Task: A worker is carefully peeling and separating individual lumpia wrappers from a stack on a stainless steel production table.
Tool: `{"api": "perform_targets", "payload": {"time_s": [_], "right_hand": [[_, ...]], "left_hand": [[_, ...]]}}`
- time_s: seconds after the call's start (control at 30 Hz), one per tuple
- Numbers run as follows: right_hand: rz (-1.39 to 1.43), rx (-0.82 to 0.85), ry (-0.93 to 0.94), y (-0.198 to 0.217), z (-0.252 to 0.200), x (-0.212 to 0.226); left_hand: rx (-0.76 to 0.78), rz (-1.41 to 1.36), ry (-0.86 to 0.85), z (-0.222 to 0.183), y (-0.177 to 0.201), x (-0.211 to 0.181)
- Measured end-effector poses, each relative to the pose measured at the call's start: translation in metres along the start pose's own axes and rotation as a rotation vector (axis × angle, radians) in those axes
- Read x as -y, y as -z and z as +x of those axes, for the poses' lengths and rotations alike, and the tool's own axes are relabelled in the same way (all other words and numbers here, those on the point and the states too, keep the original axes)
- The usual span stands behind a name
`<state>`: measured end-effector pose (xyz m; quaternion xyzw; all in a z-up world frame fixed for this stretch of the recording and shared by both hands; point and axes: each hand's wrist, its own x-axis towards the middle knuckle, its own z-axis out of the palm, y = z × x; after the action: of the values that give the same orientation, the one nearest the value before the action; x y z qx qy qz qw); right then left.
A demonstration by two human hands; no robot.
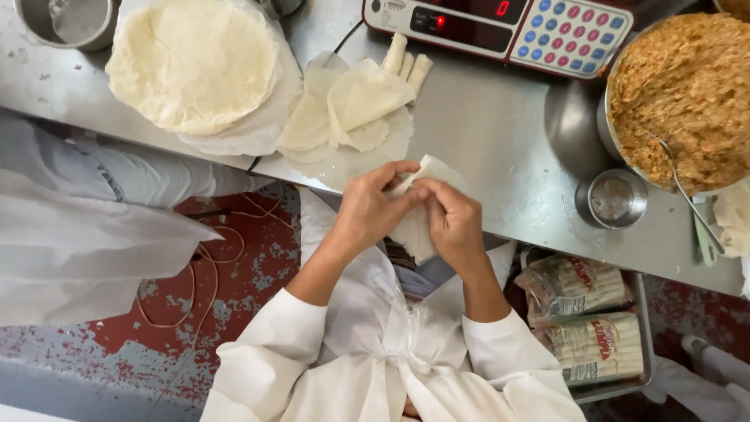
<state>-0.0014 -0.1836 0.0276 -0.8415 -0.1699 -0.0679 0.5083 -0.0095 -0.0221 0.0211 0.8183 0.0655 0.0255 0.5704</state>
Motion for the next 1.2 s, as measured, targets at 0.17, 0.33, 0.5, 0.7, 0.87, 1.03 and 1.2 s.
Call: {"api": "perform_targets", "payload": {"time_s": [0.17, 0.33, 0.5, 0.7, 0.87, 1.03, 1.2], "right_hand": [[0.097, -0.106, -0.209, 0.018, -0.009, -0.037], [0.302, -0.074, -0.333, 0.003, -0.007, -0.033], [0.514, -0.371, -0.516, 0.029, -0.006, -0.07], [0.797, -0.368, -0.673, 0.028, 0.003, -0.022], [0.956, -0.55, -0.675, 0.058, -0.004, -0.076], [1.032, -0.591, -0.69, 0.067, 0.0, -0.063], [0.933, -0.557, -0.66, 0.083, -0.007, -0.099]], "left_hand": [[-0.157, -0.046, -0.043, 0.011, -0.003, 0.038], [-0.101, -0.346, -0.02, 0.007, -0.029, 0.038], [-0.162, -0.62, 0.147, 0.024, -0.011, 0.071], [-0.057, -1.033, 0.529, 0.016, -0.035, 0.042], [-0.2, -1.115, 0.461, 0.025, -0.008, 0.043], [-0.235, -1.17, 0.435, 0.03, -0.004, 0.05], [-0.201, -1.127, 0.443, 0.029, 0.009, 0.067]]}}
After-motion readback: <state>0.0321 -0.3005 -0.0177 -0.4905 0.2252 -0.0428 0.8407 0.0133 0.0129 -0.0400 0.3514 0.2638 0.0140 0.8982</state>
